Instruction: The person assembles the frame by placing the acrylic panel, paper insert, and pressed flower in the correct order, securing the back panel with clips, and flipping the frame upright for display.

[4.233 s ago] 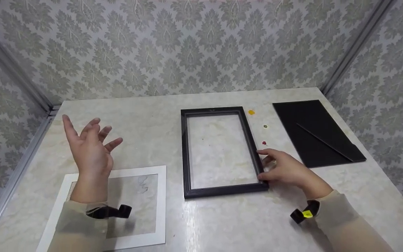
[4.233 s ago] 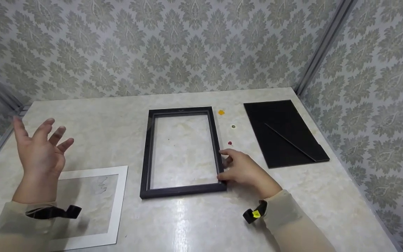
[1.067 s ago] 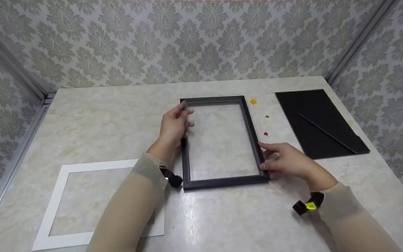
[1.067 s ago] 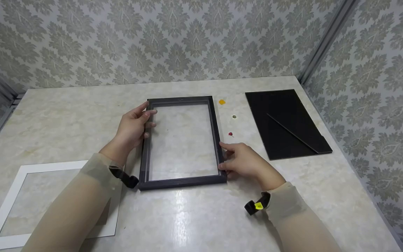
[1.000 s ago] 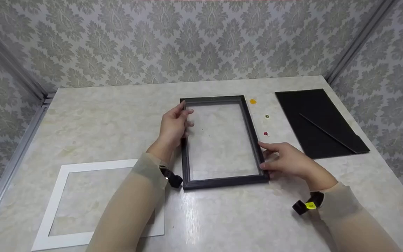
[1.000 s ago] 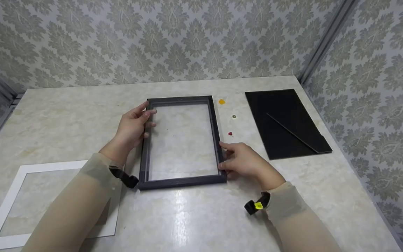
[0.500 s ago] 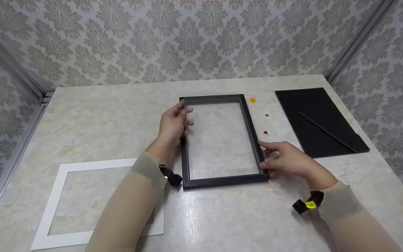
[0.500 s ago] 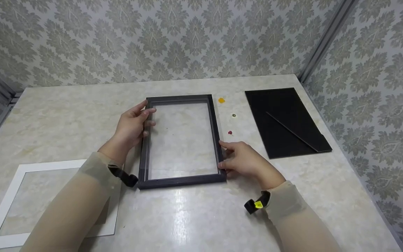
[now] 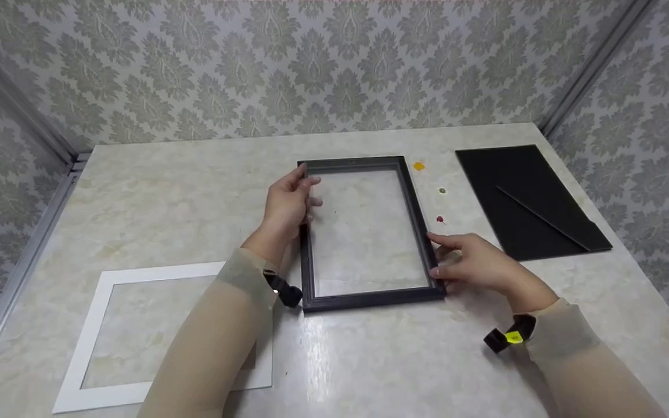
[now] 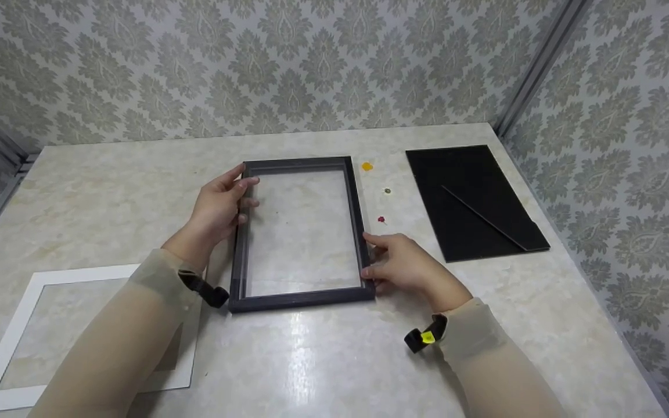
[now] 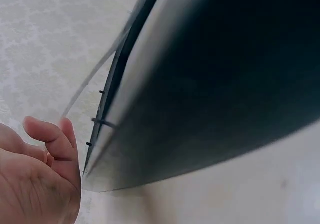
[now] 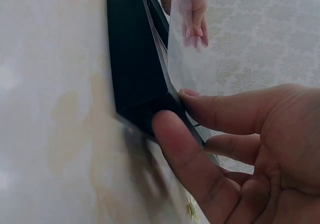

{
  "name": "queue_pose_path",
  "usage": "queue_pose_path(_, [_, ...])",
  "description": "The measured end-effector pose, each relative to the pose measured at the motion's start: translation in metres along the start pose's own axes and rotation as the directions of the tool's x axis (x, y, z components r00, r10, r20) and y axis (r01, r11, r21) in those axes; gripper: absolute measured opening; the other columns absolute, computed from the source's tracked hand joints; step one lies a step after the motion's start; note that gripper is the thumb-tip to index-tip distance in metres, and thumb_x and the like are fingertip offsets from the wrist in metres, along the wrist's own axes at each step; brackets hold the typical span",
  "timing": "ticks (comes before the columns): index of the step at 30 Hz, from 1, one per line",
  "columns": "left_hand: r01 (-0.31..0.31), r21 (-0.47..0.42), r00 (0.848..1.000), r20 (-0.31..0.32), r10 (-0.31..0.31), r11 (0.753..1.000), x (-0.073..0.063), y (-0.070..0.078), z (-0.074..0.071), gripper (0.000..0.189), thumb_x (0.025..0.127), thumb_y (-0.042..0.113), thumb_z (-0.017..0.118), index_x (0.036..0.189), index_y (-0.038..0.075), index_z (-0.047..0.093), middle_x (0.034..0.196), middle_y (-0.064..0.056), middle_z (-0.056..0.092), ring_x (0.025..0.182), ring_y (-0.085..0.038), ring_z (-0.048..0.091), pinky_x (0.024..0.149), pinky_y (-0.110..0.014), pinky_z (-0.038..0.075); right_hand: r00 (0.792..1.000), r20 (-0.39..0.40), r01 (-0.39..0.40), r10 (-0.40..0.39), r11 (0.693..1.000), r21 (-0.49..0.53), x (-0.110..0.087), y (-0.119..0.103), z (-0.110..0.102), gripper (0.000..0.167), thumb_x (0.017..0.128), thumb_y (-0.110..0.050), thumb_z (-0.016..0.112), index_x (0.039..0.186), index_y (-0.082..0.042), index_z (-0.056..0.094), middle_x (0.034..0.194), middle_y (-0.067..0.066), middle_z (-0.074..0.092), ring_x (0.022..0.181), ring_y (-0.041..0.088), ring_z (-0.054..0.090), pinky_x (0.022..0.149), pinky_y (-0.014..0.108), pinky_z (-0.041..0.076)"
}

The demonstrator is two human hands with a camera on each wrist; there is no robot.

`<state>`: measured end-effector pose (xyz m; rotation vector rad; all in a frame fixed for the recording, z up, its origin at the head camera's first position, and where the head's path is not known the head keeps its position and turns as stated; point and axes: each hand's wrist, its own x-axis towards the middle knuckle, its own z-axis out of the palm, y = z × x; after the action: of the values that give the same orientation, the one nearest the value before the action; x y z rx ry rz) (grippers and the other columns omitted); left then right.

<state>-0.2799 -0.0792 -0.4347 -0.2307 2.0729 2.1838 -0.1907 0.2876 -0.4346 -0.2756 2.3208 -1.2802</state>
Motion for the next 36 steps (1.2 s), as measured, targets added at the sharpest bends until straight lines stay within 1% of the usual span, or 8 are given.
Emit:
queue_pose_path(6, [0.011, 0.027, 1.000, -0.010, -0.010, 1.000, 0.000, 0.004, 0.003, 0.057, 0.123, 0.019, 0.045, 0.179, 0.021, 0.036, 0.158, -0.007, 0.068, 0.086, -0.010, 0.072, 0.056, -0.019, 0.049, 1.000, -0.012, -0.001, 0.001, 1.000, 0.001, -0.001, 0.001, 0.000, 0.086, 0.099, -0.003, 0.083, 0.174, -0.002, 0.040, 0.135, 0.028, 0.067, 0.074, 0.010, 0.074, 0.070, 0.028, 0.070])
queue_pose_path(13, [0.098, 0.143, 0.994, 0.028, -0.103, 0.985, -0.002, 0.007, -0.001, 0.065, 0.120, 0.018, 0.049, 0.181, 0.018, 0.029, 0.168, -0.008, 0.056, 0.097, -0.017, 0.067, 0.069, -0.026, 0.056, 1.000, -0.011, 0.007, -0.007, 1.000, 0.000, 0.001, 0.001, 0.001, 0.087, 0.099, -0.004, 0.084, 0.173, -0.002, 0.040, 0.137, 0.030, 0.065, 0.077, 0.010, 0.076, 0.071, 0.029, 0.070])
queue_pose_path(20, [0.024, 0.333, 0.983, 0.164, -0.083, 0.943, -0.004, 0.012, -0.010, 0.085, 0.104, 0.000, 0.058, 0.180, 0.003, 0.020, 0.134, -0.013, 0.051, 0.096, -0.020, 0.056, 0.082, -0.031, 0.059, 1.000, -0.012, -0.006, 0.006, 1.000, 0.003, 0.000, 0.001, 0.000, 0.087, 0.099, -0.003, 0.084, 0.174, -0.004, 0.040, 0.136, 0.028, 0.066, 0.076, 0.011, 0.076, 0.071, 0.029, 0.070])
queue_pose_path(23, [-0.029, 0.438, 0.985, 0.167, -0.049, 0.898, -0.006, 0.012, -0.013, 0.067, 0.105, -0.001, 0.063, 0.168, -0.007, 0.043, 0.131, -0.014, 0.055, 0.095, -0.019, 0.063, 0.079, -0.028, 0.061, 1.000, -0.015, -0.001, 0.001, 1.000, -0.003, 0.000, 0.001, 0.000, 0.087, 0.099, -0.004, 0.085, 0.174, -0.003, 0.040, 0.135, 0.028, 0.066, 0.076, 0.010, 0.076, 0.071, 0.029, 0.070])
queue_pose_path(26, [-0.087, 0.575, 0.988, 0.153, -0.003, 0.814, -0.008, 0.012, -0.014, 0.050, 0.105, 0.004, 0.071, 0.152, -0.009, 0.060, 0.135, -0.019, 0.064, 0.102, -0.023, 0.069, 0.088, -0.033, 0.064, 1.000, -0.018, 0.003, -0.004, 1.000, -0.010, 0.000, 0.000, 0.000, 0.087, 0.099, -0.005, 0.085, 0.173, -0.002, 0.040, 0.136, 0.029, 0.068, 0.076, 0.010, 0.075, 0.071, 0.028, 0.070])
queue_pose_path(30, [-0.128, 0.706, 0.989, 0.145, 0.034, 0.697, -0.010, 0.009, -0.013, 0.062, 0.106, 0.012, 0.076, 0.162, -0.006, 0.056, 0.159, -0.028, 0.058, 0.142, -0.036, 0.064, 0.118, -0.045, 0.060, 1.000, -0.017, -0.008, 0.008, 1.000, -0.016, 0.000, -0.001, 0.000, 0.087, 0.099, -0.004, 0.084, 0.174, -0.002, 0.039, 0.138, 0.030, 0.068, 0.076, 0.010, 0.075, 0.071, 0.028, 0.070])
queue_pose_path(32, [-0.132, 0.733, 0.989, 0.141, 0.041, 0.668, -0.010, 0.006, -0.013, 0.071, 0.106, 0.013, 0.076, 0.168, -0.004, 0.047, 0.169, -0.032, 0.046, 0.156, -0.041, 0.053, 0.128, -0.049, 0.053, 1.000, -0.014, -0.017, 0.017, 1.000, -0.016, 0.000, -0.001, 0.000, 0.087, 0.099, -0.004, 0.084, 0.174, -0.002, 0.039, 0.139, 0.030, 0.068, 0.076, 0.010, 0.075, 0.071, 0.028, 0.070])
queue_pose_path(36, [-0.130, 0.765, 0.991, 0.123, 0.055, 0.631, -0.009, 0.003, -0.012, 0.072, 0.106, 0.016, 0.078, 0.169, -0.003, 0.048, 0.170, -0.033, 0.040, 0.158, -0.046, 0.050, 0.129, -0.050, 0.052, 1.000, -0.014, -0.025, 0.025, 1.000, -0.016, 0.000, -0.001, 0.000, 0.088, 0.099, -0.004, 0.084, 0.174, -0.003, 0.039, 0.139, 0.030, 0.068, 0.077, 0.011, 0.075, 0.071, 0.028, 0.070])
